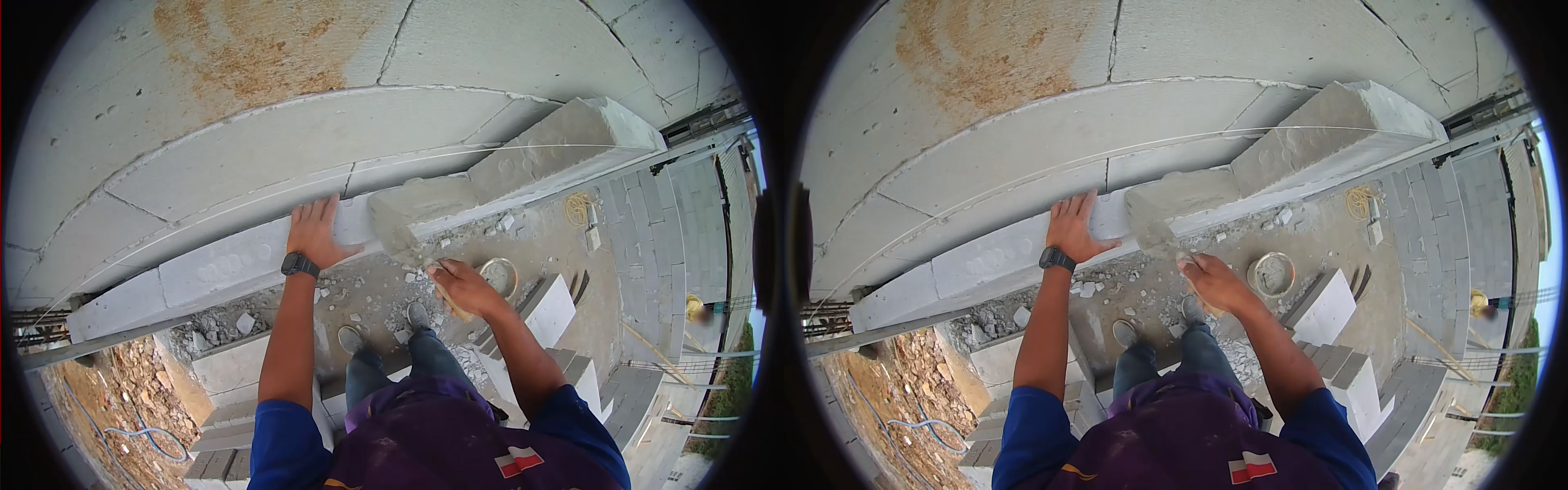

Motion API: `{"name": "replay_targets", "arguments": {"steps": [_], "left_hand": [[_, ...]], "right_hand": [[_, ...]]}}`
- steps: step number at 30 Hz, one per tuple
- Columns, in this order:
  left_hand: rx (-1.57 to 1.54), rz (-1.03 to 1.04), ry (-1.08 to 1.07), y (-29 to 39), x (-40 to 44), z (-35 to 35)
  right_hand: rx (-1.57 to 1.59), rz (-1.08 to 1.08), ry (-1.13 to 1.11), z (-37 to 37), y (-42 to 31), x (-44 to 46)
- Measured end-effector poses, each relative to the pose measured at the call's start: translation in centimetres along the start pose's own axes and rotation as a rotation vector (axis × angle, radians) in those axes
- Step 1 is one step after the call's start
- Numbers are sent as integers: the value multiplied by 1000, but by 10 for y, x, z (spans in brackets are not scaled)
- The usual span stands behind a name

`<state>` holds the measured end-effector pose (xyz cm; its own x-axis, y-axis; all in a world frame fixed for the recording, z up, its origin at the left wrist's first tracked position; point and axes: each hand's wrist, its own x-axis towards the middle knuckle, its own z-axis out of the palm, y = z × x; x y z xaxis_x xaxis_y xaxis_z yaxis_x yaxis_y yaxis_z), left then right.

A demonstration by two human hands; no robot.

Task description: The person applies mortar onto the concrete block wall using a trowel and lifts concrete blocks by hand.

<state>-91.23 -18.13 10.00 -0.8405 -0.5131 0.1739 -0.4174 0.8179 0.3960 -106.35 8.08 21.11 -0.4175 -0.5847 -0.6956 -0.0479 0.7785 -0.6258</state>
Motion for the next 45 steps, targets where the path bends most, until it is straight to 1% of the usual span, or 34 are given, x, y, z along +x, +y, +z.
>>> {"name": "replay_targets", "arguments": {"steps": [3, 6, 9, 11, 12, 14, 16, 20, 23, 26, 30, 32, 35, 36, 38, 40, 42, 44, 45], "left_hand": [[-15, -14, -28, 2, -1, -3], [-31, -6, -27, 5, 0, -8], [-67, 21, -4, -1, 0, -9], [-141, 4, -45, -2, -2, -12], [-113, 18, -35, -4, -5, -12], [-61, 44, -6, -10, -14, -11], [20, -7, -6, -20, -28, -16], [63, -33, 43, -22, -31, -18], [49, -83, 18, -18, -31, -20], [19, -88, 28, -18, -30, -22], [18, -100, 59, -17, -29, -22], [25, -88, 55, -17, -31, -21], [25, -85, 37, -17, -31, -22], [28, -83, 41, -17, -30, -21], [31, -76, 44, -17, -30, -20], [18, -63, 38, -16, -30, -19], [21, -59, 24, -18, -29, -20], [30, -59, 2, -16, -29, -21], [24, -50, 4, -17, -27, -20]], "right_hand": [[-329, -379, 280, 28, 38, 22], [-424, -283, 234, 74, 60, 8], [-327, -209, 125, 78, 65, -29], [-318, -285, 239, 56, 61, -46], [-309, -324, 300, 39, 61, -49], [-317, -423, 455, -15, 78, -20], [-45, 9, 188, -74, 6, -34], [-85, 219, -25, -162, -24, 19], [-92, 285, -131, -172, -50, 40], [-111, 296, -295, -162, -62, 59], [-190, 218, -253, -137, -65, 47], [-191, 143, -220, -113, -51, 39], [-191, 92, -135, -82, -32, 27], [-157, 61, -163, -69, -25, 21], [-218, -8, -167, -37, -15, 11], [-518, -499, 157, -3, 36, 35], [-422, -375, 303, 43, 46, 30], [-407, -259, 312, 87, 66, 21], [-411, -232, 264, 96, 79, 11]]}}
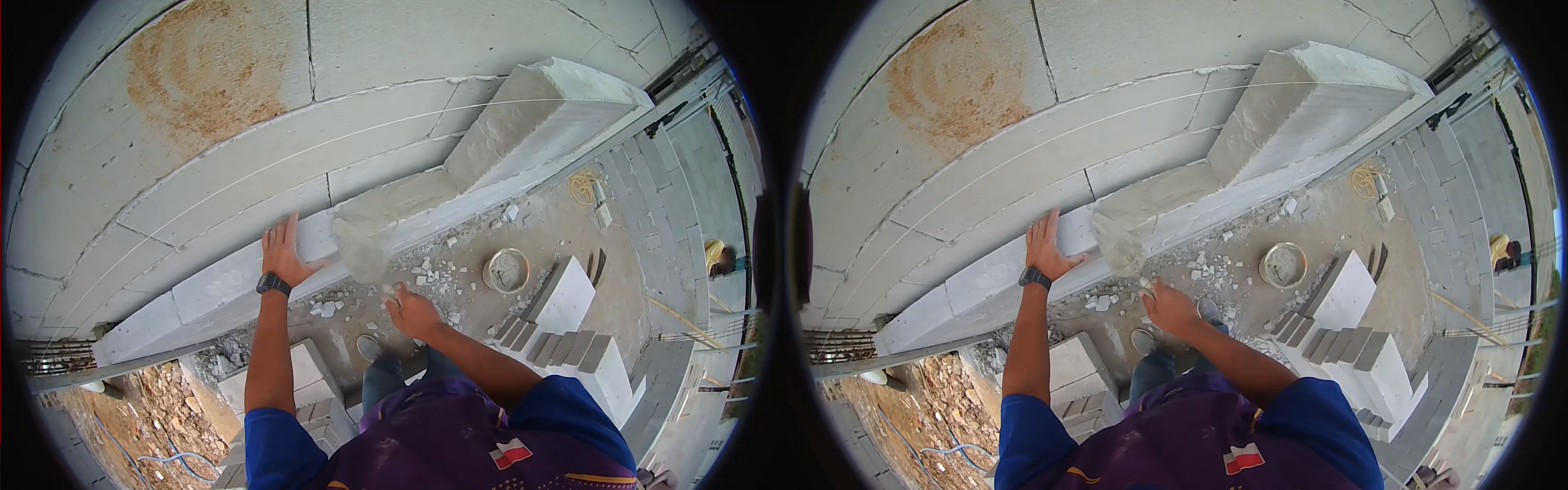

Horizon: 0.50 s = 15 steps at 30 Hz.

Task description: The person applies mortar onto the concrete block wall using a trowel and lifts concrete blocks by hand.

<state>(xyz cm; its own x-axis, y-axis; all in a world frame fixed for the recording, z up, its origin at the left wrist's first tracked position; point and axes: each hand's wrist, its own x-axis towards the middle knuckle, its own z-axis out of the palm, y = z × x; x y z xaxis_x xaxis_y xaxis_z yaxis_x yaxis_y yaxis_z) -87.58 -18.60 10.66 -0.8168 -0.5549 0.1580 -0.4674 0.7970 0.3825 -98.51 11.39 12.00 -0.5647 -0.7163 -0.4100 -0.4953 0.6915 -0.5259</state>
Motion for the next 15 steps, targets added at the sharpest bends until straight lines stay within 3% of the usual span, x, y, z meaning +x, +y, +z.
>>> {"name": "replay_targets", "arguments": {"steps": [2, 5, 9, 12, 15], "left_hand": [[-5, 14, 4, -4, -3, 2], [29, -27, -38, 1, -1, 0], [61, -17, -38, 4, 0, 2], [79, -33, -42, 5, -2, 2], [53, -43, -36, 7, 2, -2]], "right_hand": [[4, 25, -109, 16, 12, -27], [117, -58, 147, 20, 66, -48], [973, 280, 297, -40, 105, -5], [1112, 292, 270, -27, 117, 32], [781, 63, 360, 45, 80, 44]]}}
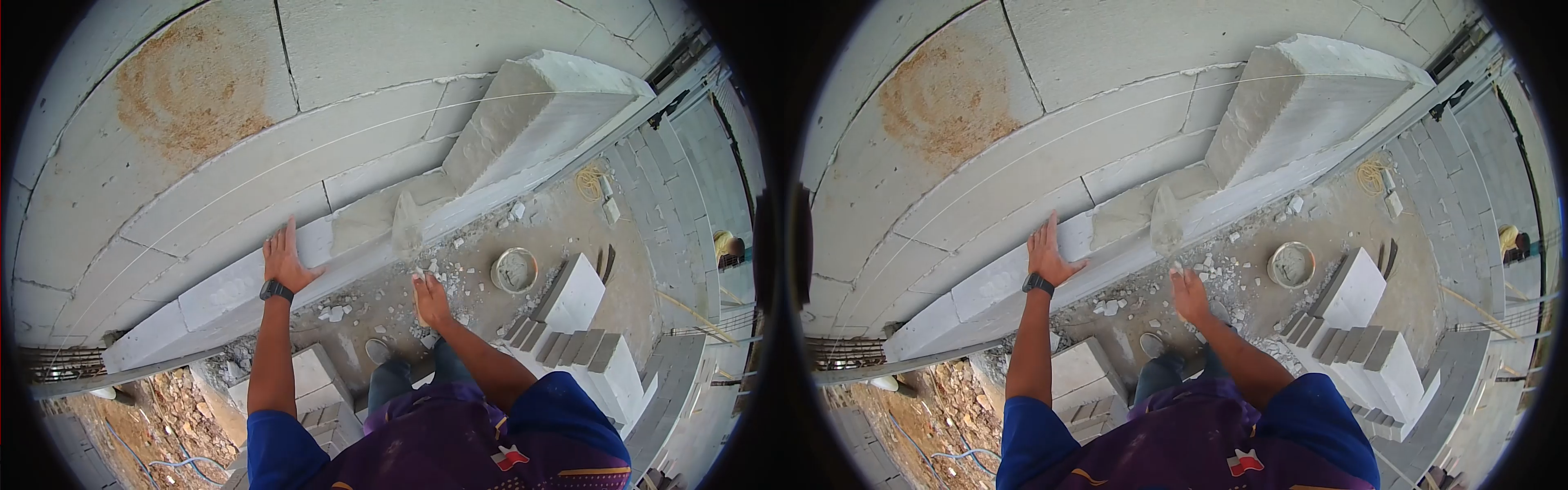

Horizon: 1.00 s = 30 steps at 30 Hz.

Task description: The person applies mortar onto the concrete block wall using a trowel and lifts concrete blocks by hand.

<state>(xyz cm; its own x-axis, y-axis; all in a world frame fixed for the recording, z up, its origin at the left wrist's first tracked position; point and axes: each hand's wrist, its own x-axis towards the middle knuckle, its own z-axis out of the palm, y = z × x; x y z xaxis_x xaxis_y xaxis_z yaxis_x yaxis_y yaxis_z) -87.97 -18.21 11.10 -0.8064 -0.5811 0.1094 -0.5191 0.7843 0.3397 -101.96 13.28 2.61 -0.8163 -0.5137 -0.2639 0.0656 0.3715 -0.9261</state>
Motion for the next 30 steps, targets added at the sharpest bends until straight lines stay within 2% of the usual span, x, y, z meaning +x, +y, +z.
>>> {"name": "replay_targets", "arguments": {"steps": [2, 3, 5, 9, 12, 15, 18, 20, 21, 25, 28, 29, 30], "left_hand": [[-17, 28, 2, 0, -1, -2], [-70, 38, 19, -2, -3, -1], [-176, 77, 51, -11, -2, 2], [-224, 57, 114, -21, -3, 16], [-187, 53, 128, -18, 1, 16], [-146, 36, 116, -12, -2, 17], [-161, 62, 128, -15, -2, 24], [-234, 32, 158, -20, 0, 32], [-176, 27, 142, -18, 0, 35], [82, -34, 149, -12, -10, 46], [303, -118, 192, 15, -53, 67], [340, -211, 290, 29, -81, 85], [407, -294, 367, 59, -107, 127]], "right_hand": [[-247, -146, -46, 36, -8, -21], [-321, -135, -85, 40, -33, -37], [-527, -87, -244, 28, -36, -55], [-760, -4, -455, -21, -4, -86], [-635, -19, -248, -41, -5, -90], [-546, -101, -119, -35, -16, -52], [-593, -19, -313, -52, -1, -33], [-560, 39, -387, -87, -6, -39], [-539, 67, -431, -105, -2, -41], [-491, 406, -254, -200, 108, -36], [-412, 731, 72, -274, 259, -4], [-465, 786, 85, -310, 280, 13], [-564, 791, 195, -362, 349, 46]]}}
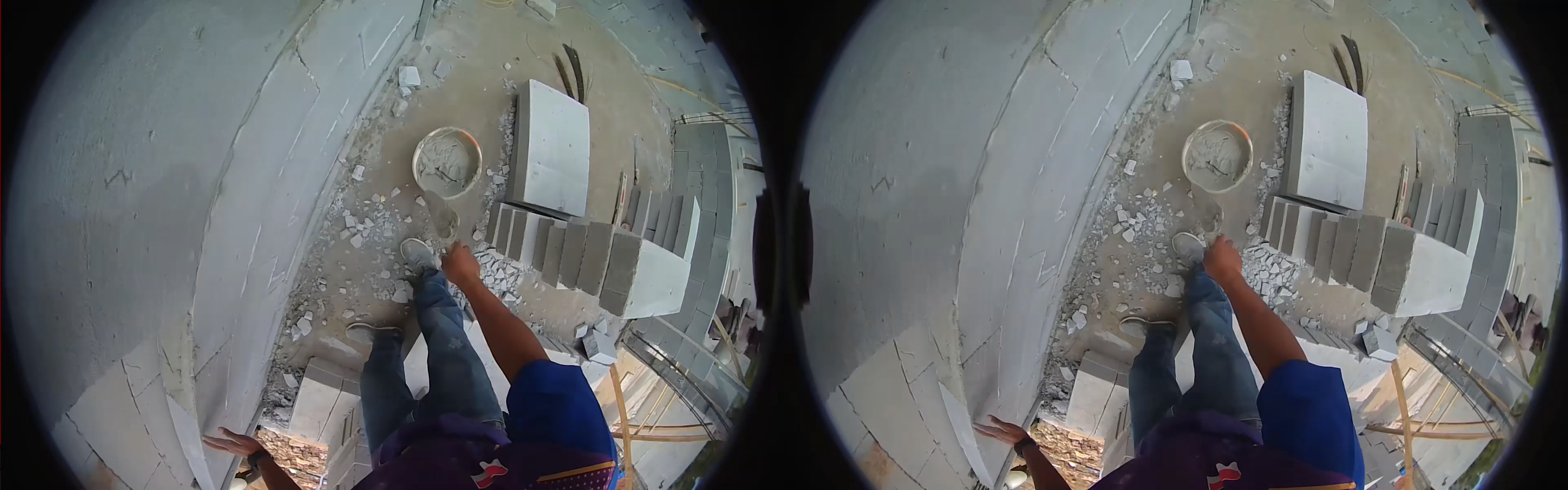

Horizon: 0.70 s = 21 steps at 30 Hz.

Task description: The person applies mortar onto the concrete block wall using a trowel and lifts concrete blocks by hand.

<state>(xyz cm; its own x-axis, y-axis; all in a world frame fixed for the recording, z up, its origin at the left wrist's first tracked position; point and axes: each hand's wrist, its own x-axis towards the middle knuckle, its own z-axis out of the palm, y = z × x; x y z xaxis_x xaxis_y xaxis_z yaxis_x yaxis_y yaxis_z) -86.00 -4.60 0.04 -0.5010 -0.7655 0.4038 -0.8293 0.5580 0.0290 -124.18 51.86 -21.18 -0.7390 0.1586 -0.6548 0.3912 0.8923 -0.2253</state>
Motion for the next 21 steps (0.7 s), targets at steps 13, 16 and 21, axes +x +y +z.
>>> {"name": "replay_targets", "arguments": {"steps": [13, 16, 21], "left_hand": [[-976, -350, -1537, 450, -279, 141], [-1062, -613, -1554, 444, -287, 133], [-615, -513, -1515, 357, -296, 148]], "right_hand": [[-482, -78, -166, 31, -15, 267], [-319, -39, -202, 20, -27, 265], [118, -94, -56, 51, 35, 256]]}}
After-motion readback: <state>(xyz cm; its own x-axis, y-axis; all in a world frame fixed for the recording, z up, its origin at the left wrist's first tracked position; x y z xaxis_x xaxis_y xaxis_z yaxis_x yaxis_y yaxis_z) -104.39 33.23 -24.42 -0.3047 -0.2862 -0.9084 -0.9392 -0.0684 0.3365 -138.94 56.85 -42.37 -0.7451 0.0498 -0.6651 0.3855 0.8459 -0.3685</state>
